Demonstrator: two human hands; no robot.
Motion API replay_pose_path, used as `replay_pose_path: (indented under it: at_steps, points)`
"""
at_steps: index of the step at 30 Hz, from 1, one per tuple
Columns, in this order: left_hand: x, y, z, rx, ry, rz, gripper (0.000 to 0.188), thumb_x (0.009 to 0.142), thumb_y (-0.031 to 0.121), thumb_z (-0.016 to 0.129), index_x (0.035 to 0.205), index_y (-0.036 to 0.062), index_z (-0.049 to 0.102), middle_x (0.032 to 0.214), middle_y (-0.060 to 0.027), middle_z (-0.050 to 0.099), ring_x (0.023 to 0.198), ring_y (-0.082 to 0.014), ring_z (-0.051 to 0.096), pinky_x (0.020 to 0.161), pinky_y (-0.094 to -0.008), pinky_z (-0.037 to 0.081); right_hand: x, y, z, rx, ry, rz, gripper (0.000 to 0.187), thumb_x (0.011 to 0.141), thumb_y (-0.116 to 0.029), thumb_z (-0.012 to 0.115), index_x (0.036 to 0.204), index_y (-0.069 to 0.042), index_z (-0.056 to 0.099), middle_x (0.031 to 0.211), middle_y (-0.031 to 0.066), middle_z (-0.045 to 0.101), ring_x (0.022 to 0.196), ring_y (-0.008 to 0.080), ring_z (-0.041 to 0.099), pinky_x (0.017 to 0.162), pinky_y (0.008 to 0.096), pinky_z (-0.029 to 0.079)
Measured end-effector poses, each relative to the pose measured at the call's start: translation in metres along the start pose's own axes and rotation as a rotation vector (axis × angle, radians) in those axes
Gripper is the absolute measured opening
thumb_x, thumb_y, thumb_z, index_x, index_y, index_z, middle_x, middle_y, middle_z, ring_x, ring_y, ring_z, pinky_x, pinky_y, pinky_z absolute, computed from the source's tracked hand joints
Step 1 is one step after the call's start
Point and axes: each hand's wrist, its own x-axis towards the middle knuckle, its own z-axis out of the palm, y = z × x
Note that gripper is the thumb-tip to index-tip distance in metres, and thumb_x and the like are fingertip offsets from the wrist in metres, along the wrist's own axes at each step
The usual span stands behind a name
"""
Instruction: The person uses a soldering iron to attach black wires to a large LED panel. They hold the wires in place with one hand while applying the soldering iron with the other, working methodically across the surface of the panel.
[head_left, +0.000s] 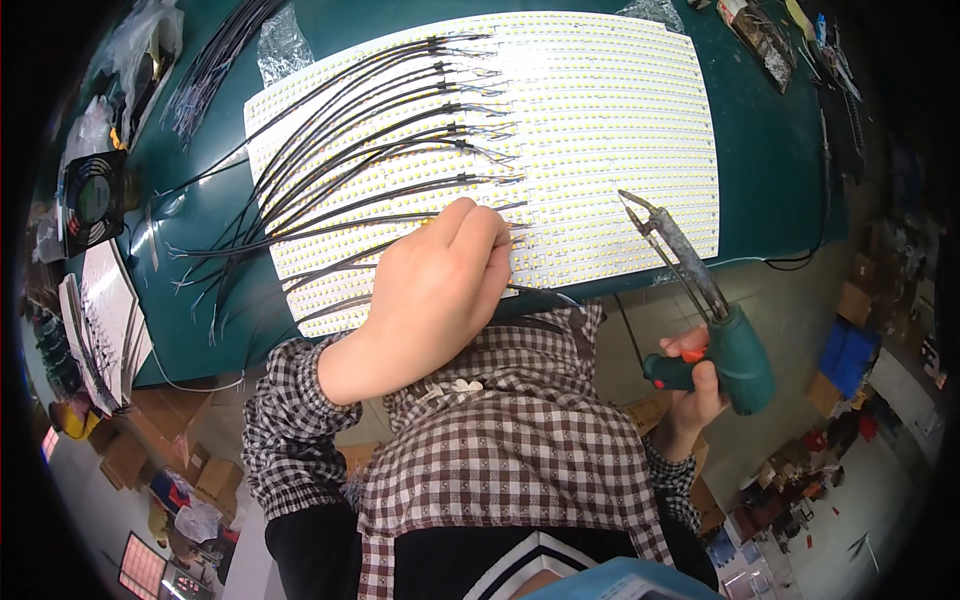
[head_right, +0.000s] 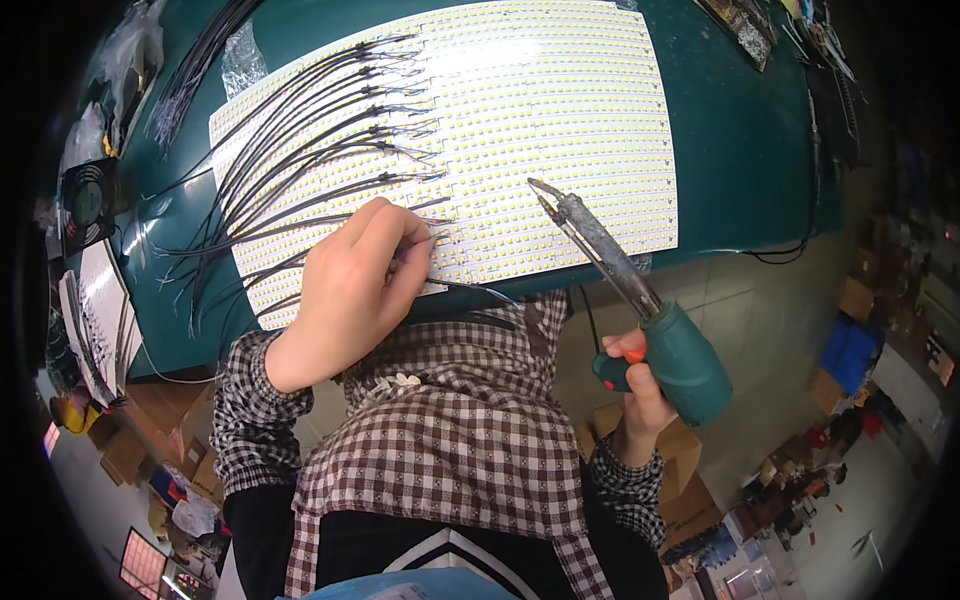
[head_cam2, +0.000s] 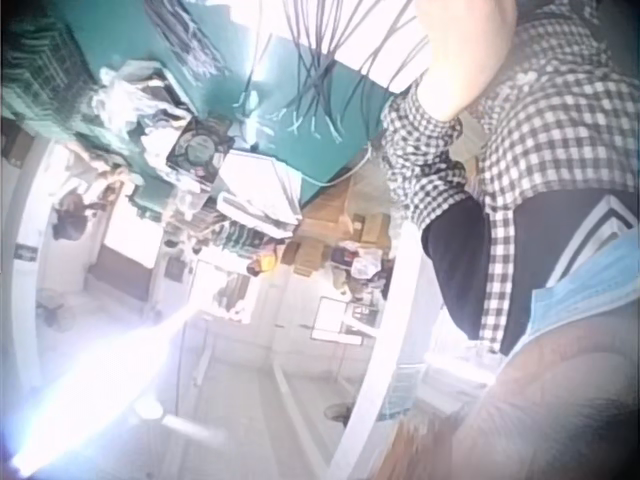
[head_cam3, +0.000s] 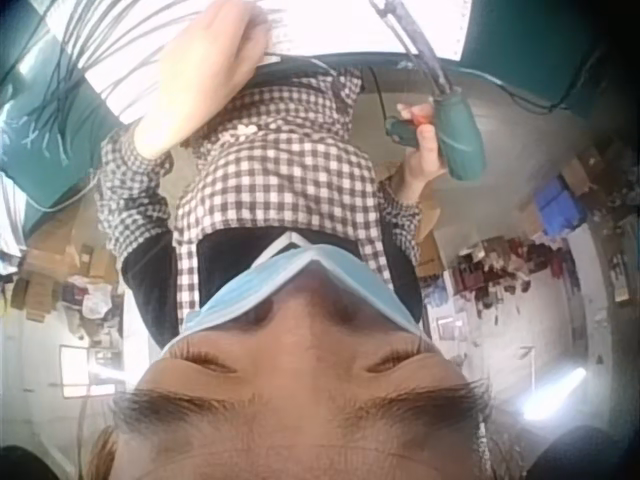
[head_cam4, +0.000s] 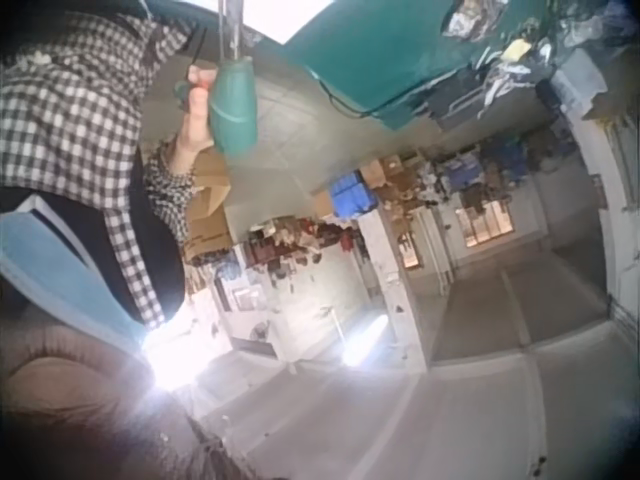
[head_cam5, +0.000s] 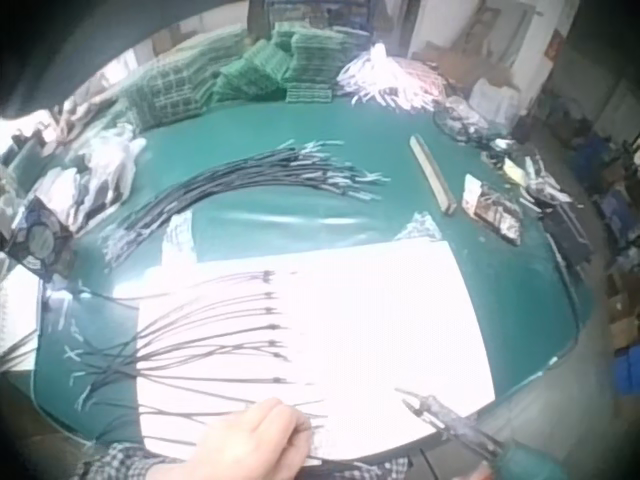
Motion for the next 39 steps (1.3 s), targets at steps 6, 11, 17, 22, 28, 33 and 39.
replay_pose_path:
  at_steps: [6,11,17,22,28,33,39]
  points:
    - [0.001,-0.004,0.006,-0.069,0.055,-0.017,0.013,0.085,-0.001,0.073,0.092,0.0041,0.063,0.082,-0.0069,0.063,0.063,-0.0196,0.064,0.056,-0.0309,0.051,-0.005,-0.004,-0.001,-0.045,-0.009,0.025,0.048,0.095,-0.021,0.067,0.128,0.013,0.057,0.101,0.0204,0.066,0.083,0.0294,0.07,0.076,0.046,0.063]
    - [0.0,-0.006,0.016,-0.052,0.079,-0.016,0.013,0.082,-0.002,0.074,0.088,0.0043,0.064,0.079,-0.0056,0.062,0.063,-0.017,0.064,0.055,-0.0292,0.051,-0.011,-0.007,0.0,-0.083,-0.025,0.075,0.051,0.095,-0.023,0.068,0.128,0.013,0.057,0.107,0.023,0.068,0.089,0.0336,0.074,0.077,0.0439,0.065]
    - [0.002,-0.005,0.016,-0.209,0.11,-0.066,0.015,0.079,-0.001,0.075,0.086,0.0044,0.063,0.077,-0.0051,0.061,0.062,-0.0158,0.062,0.054,-0.028,0.049,-0.012,-0.016,0.009,-0.011,-0.003,0.162,0.053,0.091,-0.027,0.079,0.123,0.013,0.064,0.109,0.023,0.073,0.1,0.0346,0.075,0.087,0.0439,0.064]
    - [0.001,-0.01,0.022,-0.095,0.149,0.011,0.019,0.076,0.001,0.075,0.083,0.0083,0.059,0.075,-0.0044,0.06,0.06,-0.0209,0.062,0.051,-0.0335,0.047,-0.016,-0.011,0.007,-0.043,-0.029,0.147,0.053,0.093,-0.024,0.072,0.128,0.013,0.06,0.11,0.0231,0.07,0.097,0.0346,0.074,0.083,0.0443,0.064]
    - [0.0,-0.009,0.028,-0.154,0.189,0.004,0.019,0.076,0.001,0.074,0.082,0.0083,0.058,0.074,-0.0051,0.057,0.058,-0.0231,0.059,0.05,-0.035,0.045,-0.019,-0.01,0.006,-0.07,-0.059,0.136,0.055,0.092,-0.022,0.071,0.132,0.013,0.058,0.107,0.021,0.069,0.093,0.0326,0.072,0.082,0.0437,0.062]
    - [-0.001,-0.012,0.034,-0.066,0.202,0.053,0.019,0.075,0.002,0.074,0.082,0.0075,0.057,0.073,-0.006,0.055,0.056,-0.0236,0.057,0.049,-0.0361,0.045,-0.024,-0.009,0.006,-0.107,-0.081,0.16,0.052,0.091,-0.024,0.076,0.127,0.011,0.062,0.105,0.0191,0.07,0.092,0.0305,0.073,0.083,0.0419,0.061]
    - [0.001,-0.009,0.03,-0.019,0.18,0.049,0.019,0.074,-0.004,0.074,0.08,0.006,0.059,0.071,-0.0047,0.058,0.057,-0.0172,0.059,0.052,-0.0296,0.048,-0.025,-0.01,0.008,-0.243,-0.065,0.213,0.034,0.083,-0.023,0.086,0.101,0.003,0.075,0.098,0.0117,0.075,0.087,0.0217,0.072,0.08,0.0362,0.059]
